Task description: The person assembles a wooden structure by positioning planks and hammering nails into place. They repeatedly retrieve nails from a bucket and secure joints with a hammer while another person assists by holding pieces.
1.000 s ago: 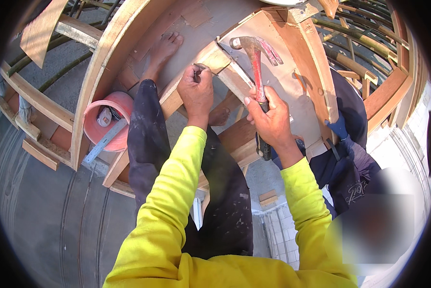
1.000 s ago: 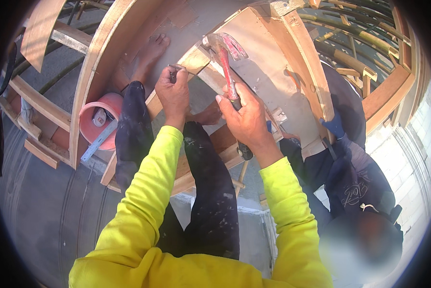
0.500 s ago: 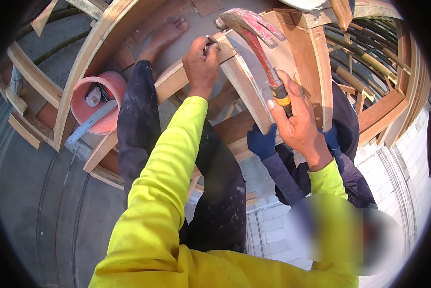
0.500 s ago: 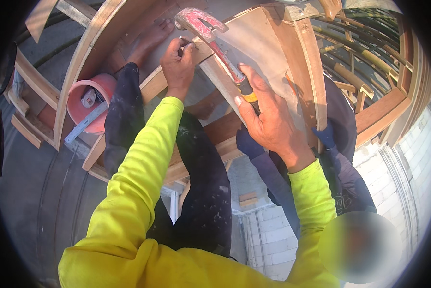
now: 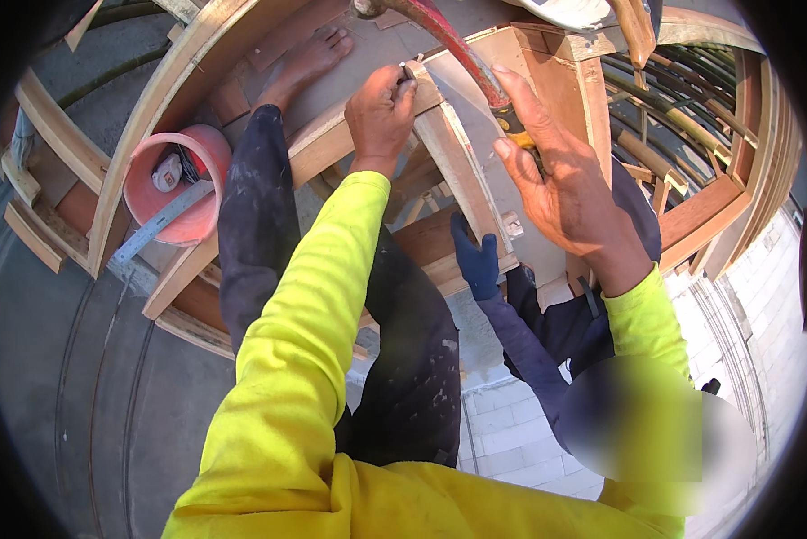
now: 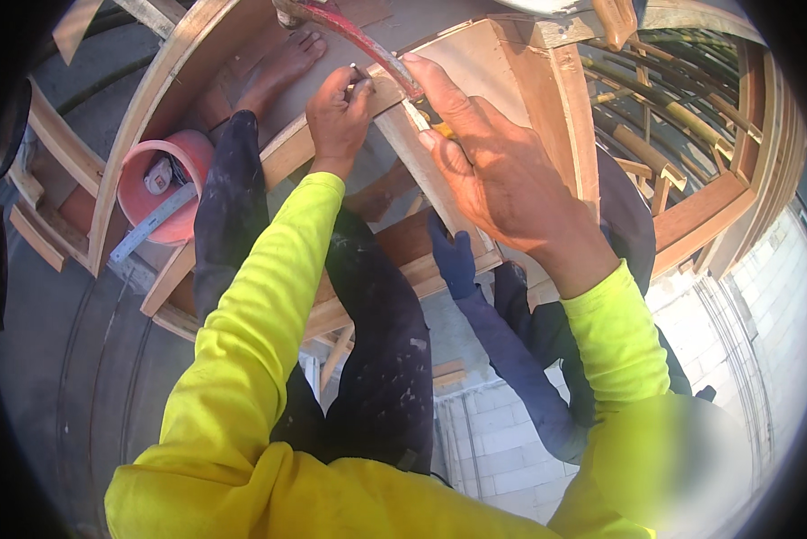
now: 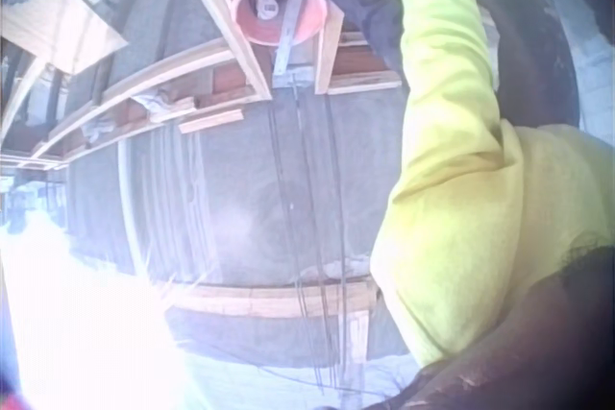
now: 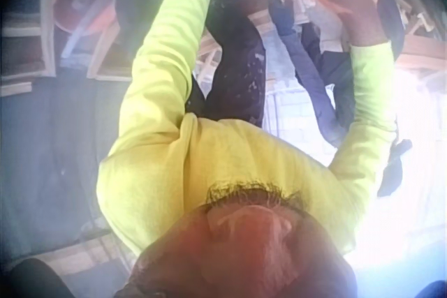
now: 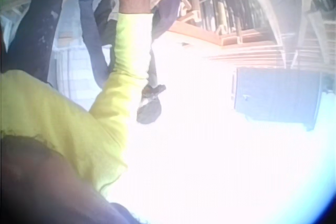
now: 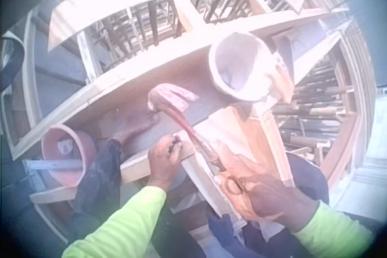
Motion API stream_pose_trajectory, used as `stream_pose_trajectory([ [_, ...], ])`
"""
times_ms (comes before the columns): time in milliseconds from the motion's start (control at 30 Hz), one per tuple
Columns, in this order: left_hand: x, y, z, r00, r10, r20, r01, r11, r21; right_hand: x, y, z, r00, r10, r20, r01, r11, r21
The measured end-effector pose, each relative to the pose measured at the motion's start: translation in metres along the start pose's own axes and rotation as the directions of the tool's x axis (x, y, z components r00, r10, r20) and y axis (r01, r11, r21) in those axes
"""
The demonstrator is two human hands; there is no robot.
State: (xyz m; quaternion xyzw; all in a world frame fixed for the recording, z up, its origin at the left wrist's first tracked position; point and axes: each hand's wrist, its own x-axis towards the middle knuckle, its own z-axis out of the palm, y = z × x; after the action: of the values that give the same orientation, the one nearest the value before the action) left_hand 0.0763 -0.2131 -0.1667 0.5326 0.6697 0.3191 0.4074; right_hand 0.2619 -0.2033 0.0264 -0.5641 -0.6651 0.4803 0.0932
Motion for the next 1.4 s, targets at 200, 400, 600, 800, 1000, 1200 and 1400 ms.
stream_pose_trajectory([
  [200, 0.000, -0.005, -0.001, 0.991, 0.123, -0.060, -0.115, 0.986, 0.118, 0.013, -0.016, -0.016, 0.953, 0.227, 0.202, -0.175, 0.953, -0.246],
  [400, 0.002, 0.002, -0.003, 0.998, -0.025, 0.058, 0.021, 0.997, 0.077, 0.010, -0.006, -0.010, 0.997, 0.042, 0.063, -0.033, 0.991, -0.132],
  [600, 0.002, 0.002, -0.004, 0.998, -0.050, 0.045, 0.050, 0.999, 0.019, 0.010, -0.012, -0.007, 0.999, 0.029, -0.028, -0.031, 0.998, -0.058],
  [800, 0.006, 0.003, -0.004, 0.997, -0.052, 0.062, 0.047, 0.996, 0.074, 0.011, 0.001, -0.016, 0.971, 0.149, 0.185, -0.110, 0.973, -0.204],
  [1000, 0.003, 0.009, -0.003, 0.999, -0.040, 0.024, 0.041, 0.999, -0.011, 0.016, -0.023, -0.014, 1.000, -0.001, 0.001, 0.001, 0.980, -0.200],
  [1200, 0.001, 0.002, -0.004, 0.989, -0.140, 0.047, 0.139, 0.990, 0.012, 0.023, -0.027, -0.023, 0.955, 0.163, 0.247, -0.100, 0.963, -0.251],
  [1400, -0.003, 0.006, -0.003, 0.992, -0.125, 0.025, 0.125, 0.992, 0.024, 0.028, -0.041, -0.016, 0.998, 0.044, 0.042, -0.039, 0.993, -0.107],
])
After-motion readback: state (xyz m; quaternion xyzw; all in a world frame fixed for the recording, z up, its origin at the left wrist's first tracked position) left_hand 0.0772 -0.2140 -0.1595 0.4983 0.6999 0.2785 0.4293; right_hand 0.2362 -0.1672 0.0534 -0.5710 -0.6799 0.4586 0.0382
